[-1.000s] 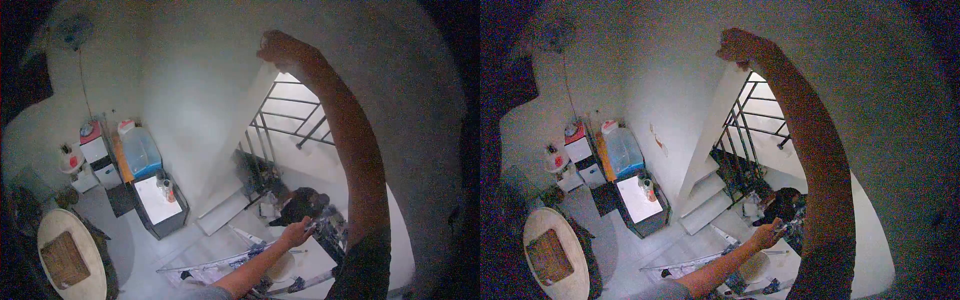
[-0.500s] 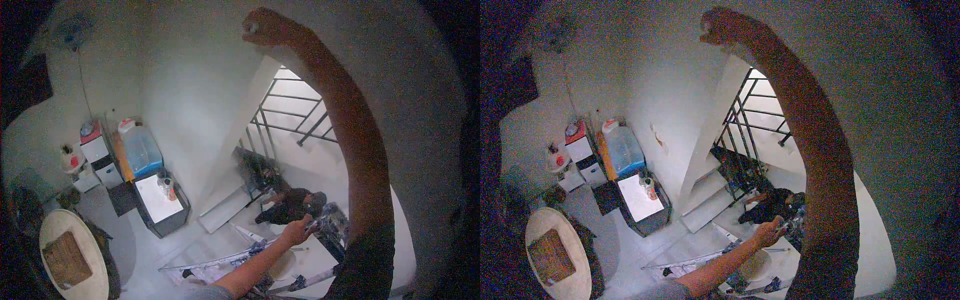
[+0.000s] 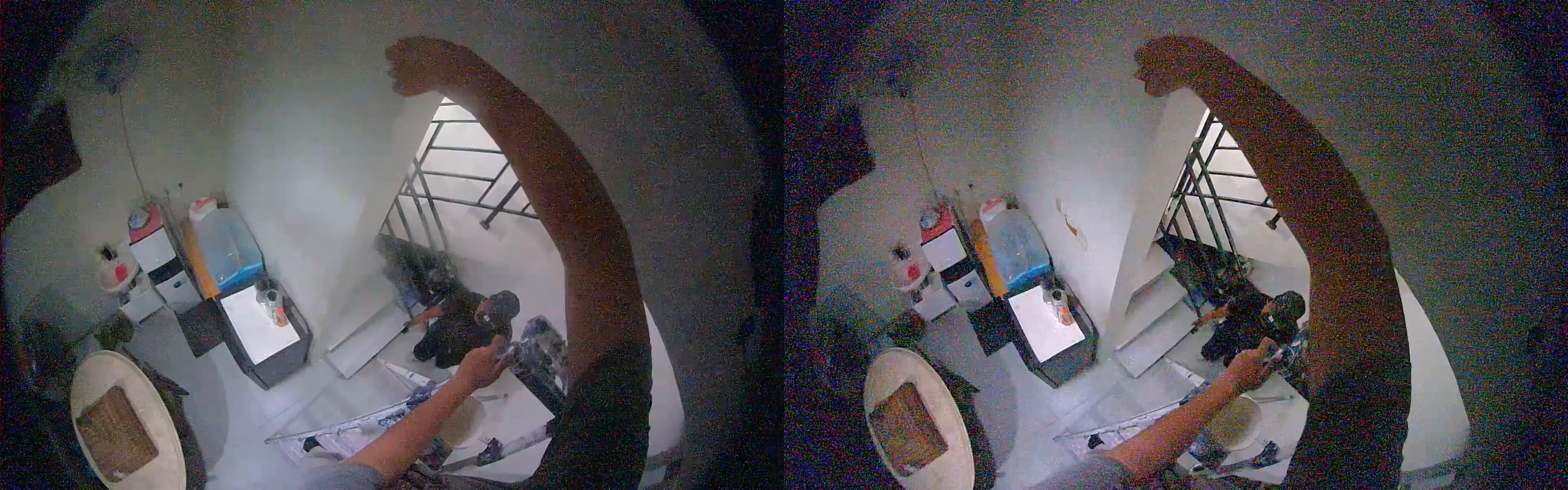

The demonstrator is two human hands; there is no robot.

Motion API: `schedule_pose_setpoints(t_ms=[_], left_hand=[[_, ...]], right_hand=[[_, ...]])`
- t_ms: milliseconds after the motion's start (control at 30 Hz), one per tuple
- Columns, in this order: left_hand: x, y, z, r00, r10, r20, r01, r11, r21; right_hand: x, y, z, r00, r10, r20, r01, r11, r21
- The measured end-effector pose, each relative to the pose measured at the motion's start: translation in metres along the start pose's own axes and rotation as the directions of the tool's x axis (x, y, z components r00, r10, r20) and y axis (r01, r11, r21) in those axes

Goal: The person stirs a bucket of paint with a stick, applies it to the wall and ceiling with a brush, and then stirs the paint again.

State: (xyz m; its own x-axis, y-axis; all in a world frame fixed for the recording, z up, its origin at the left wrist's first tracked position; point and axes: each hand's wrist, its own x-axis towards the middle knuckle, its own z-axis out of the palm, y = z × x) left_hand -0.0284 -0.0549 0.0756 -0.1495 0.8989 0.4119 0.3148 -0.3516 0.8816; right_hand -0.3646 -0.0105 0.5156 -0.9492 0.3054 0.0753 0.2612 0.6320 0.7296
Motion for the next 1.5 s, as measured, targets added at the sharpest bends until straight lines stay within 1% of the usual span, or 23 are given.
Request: schedule_pose_setpoints(t_ms=[100,167,267,400,500,533,567,600,667,700,800,867,933,1000,1033,1133,1200,1233,1267,1300,1333,1433,1500], left_hand=[[0.001,0.008,-0.003,1.000,-0.014,0.027,0.015,1.000,-0.012],[0.002,0.012,-0.011,0.999,0.028,0.026,-0.026,0.999,-0.046],[0.001,0.013,-0.007,1.000,0.007,0.024,-0.009,0.999,0.053],[0.002,0.015,-0.014,0.996,0.063,0.059,-0.063,0.998,-0.010],[0.006,0.021,-0.016,0.993,-0.032,0.118,0.011,0.985,0.175],[0.007,0.016,-0.011,0.993,0.007,0.116,-0.036,0.966,0.257],[0.008,0.007,-0.002,0.990,-0.078,0.120,0.050,0.974,0.221],[0.008,0.018,-0.005,0.997,0.013,0.072,-0.029,0.973,0.228],[0.009,0.013,-0.005,0.995,0.099,0.026,-0.101,0.984,0.149],[0.009,-0.002,0.002,0.996,0.089,0.032,-0.091,0.994,0.063],[0.007,0.026,-0.003,0.995,0.096,0.002,-0.095,0.985,0.143],[0.007,0.019,0.006,0.998,0.060,-0.037,-0.059,0.998,0.021],[0.011,0.004,0.011,0.997,0.014,-0.082,-0.022,0.996,-0.090],[0.015,-0.007,0.013,0.940,0.306,-0.150,-0.280,0.944,0.172],[0.015,-0.003,0.015,0.909,0.338,-0.243,-0.310,0.940,0.146],[0.009,-0.023,0.017,0.991,0.134,-0.005,-0.134,0.991,0.022],[0.003,0.002,0.011,0.992,0.125,0.032,-0.127,0.989,0.075],[0.005,0.015,0.006,0.989,0.137,0.057,-0.143,0.982,0.124],[0.008,0.020,0.005,0.990,0.131,0.053,-0.137,0.981,0.135],[0.013,0.024,0.005,0.944,0.327,-0.049,-0.310,0.927,0.213],[0.013,0.027,0.005,0.848,0.513,-0.131,-0.458,0.835,0.306],[0.003,0.034,0.005,0.947,0.283,-0.153,-0.279,0.959,0.045],[0.004,0.010,0.013,0.966,0.219,-0.141,-0.212,0.975,0.062]], right_hand=[[-0.012,0.006,0.004,0.999,0.049,0.014,-0.049,0.998,0.037],[-0.009,0.021,0.007,0.907,-0.322,-0.272,0.323,0.945,-0.045],[-0.005,0.011,0.005,0.963,-0.123,-0.239,0.120,0.992,-0.024],[-0.031,-0.006,0.027,0.994,-0.102,-0.045,0.099,0.994,-0.056],[-0.063,-0.024,0.046,0.859,-0.210,-0.468,0.234,0.972,-0.007],[-0.095,-0.026,0.042,0.803,-0.187,-0.565,0.249,0.968,0.034],[-0.146,-0.031,0.032,0.795,0.016,-0.606,0.191,0.942,0.277],[-0.202,-0.040,0.024,0.759,0.227,-0.610,0.136,0.861,0.490],[-0.293,-0.048,0.042,0.596,0.388,-0.703,0.132,0.816,0.563],[-0.333,-0.054,0.051,0.604,0.408,-0.685,0.100,0.813,0.573],[-0.445,-0.079,0.085,0.346,0.937,0.055,-0.252,0.036,0.967],[-0.519,-0.097,0.127,0.369,0.923,0.108,-0.219,-0.026,0.975],[-0.567,-0.126,0.136,0.453,0.864,0.220,0.089,-0.289,0.953],[-0.608,-0.154,0.156,0.520,0.737,0.433,-0.101,-0.450,0.887],[-0.615,-0.164,0.165,0.535,0.639,0.553,-0.237,-0.514,0.824],[-0.640,-0.238,0.259,0.427,0.465,0.775,-0.399,-0.672,0.623],[-0.631,-0.268,0.297,0.634,0.714,0.298,-0.333,-0.096,0.938],[-0.626,-0.280,0.319,0.637,0.710,0.302,-0.328,-0.105,0.939],[-0.621,-0.292,0.341,0.670,0.535,0.514,-0.393,-0.331,0.858],[-0.617,-0.303,0.365,0.679,0.305,0.668,-0.471,-0.516,0.715],[-0.617,-0.315,0.389,0.688,0.296,0.663,-0.467,-0.518,0.716],[-0.619,-0.356,0.456,0.723,0.210,0.658,-0.555,-0.391,0.735],[-0.613,-0.386,0.492,0.658,0.434,0.615,-0.710,0.086,0.699]])
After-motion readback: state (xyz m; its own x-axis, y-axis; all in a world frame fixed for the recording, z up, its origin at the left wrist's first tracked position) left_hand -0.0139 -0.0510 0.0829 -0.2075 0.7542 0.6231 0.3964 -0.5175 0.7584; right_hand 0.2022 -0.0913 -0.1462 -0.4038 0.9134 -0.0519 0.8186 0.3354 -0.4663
